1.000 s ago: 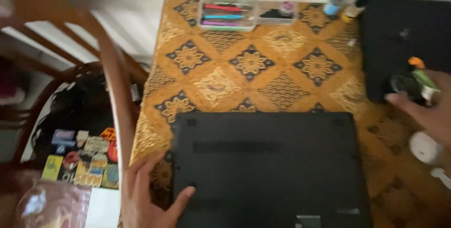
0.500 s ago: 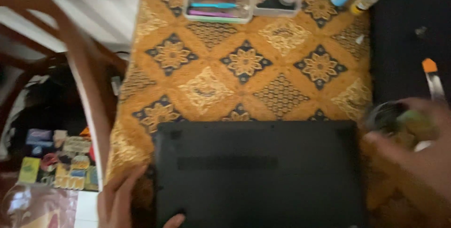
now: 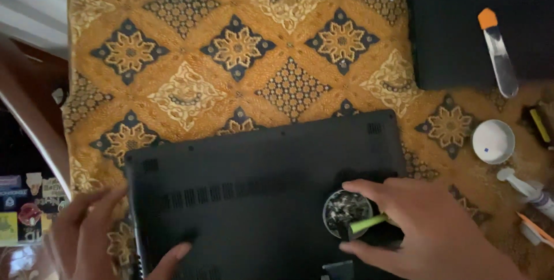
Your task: The person is assembling a laptop by attaching the bottom cover and screwing it into place.
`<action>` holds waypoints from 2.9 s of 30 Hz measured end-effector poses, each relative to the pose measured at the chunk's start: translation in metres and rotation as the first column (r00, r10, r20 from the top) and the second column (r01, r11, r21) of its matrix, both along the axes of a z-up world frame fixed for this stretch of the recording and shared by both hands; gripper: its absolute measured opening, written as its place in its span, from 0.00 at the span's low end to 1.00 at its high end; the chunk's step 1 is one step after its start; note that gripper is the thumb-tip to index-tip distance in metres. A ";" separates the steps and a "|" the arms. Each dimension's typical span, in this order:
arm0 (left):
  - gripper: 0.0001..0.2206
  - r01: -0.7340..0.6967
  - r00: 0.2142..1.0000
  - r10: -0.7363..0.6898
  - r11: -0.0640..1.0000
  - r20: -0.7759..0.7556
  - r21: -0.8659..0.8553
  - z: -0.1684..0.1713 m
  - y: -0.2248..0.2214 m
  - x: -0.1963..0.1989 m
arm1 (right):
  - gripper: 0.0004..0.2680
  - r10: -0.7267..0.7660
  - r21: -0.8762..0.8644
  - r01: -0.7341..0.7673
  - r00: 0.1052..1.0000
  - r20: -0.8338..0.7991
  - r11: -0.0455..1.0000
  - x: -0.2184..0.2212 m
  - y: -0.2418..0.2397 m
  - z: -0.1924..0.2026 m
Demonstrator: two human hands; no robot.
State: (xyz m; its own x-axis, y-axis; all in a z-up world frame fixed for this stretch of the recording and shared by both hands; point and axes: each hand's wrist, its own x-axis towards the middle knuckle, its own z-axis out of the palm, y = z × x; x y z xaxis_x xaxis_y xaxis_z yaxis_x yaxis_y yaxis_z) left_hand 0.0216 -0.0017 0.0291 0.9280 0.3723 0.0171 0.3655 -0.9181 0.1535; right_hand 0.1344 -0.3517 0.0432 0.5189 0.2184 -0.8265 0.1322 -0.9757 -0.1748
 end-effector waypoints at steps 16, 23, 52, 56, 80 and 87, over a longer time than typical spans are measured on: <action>0.33 0.774 0.431 -0.894 0.294 0.126 -0.562 0.000 -0.107 0.105 | 0.16 -0.855 0.922 0.219 0.486 0.180 0.319 -0.025 -0.065 -0.048; 0.25 0.780 0.479 -0.845 0.285 0.237 -0.557 -0.011 -0.102 0.103 | 0.23 -0.944 0.860 0.503 0.316 -0.095 0.082 -0.027 -0.052 -0.045; 0.08 0.877 0.410 -0.853 0.273 0.322 -0.396 -0.012 -0.096 0.105 | 0.07 -0.788 0.871 0.441 0.606 -0.110 0.217 -0.027 -0.061 -0.051; 0.12 0.866 0.439 -0.840 0.300 0.319 -0.400 -0.015 -0.097 0.102 | 0.08 -0.785 0.842 0.491 0.602 -0.143 0.224 -0.028 -0.068 -0.051; 0.21 0.887 0.424 -0.862 0.334 0.279 -0.319 -0.014 -0.098 0.107 | 0.09 -0.815 0.847 0.511 0.548 -0.188 0.148 -0.037 -0.077 -0.061; 0.09 0.892 0.427 -0.846 0.336 0.318 -0.304 -0.011 -0.099 0.106 | 0.09 -0.781 0.829 0.486 0.616 -0.102 0.276 -0.038 -0.081 -0.061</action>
State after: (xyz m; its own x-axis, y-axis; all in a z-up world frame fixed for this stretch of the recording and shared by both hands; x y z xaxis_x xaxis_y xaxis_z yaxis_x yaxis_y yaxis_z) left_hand 0.1273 -0.1010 0.0178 0.7307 -0.6535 0.1976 -0.6396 -0.5540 0.5329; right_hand 0.0968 -0.4327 -0.0181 0.9379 0.1183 -0.3262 -0.2848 -0.2746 -0.9184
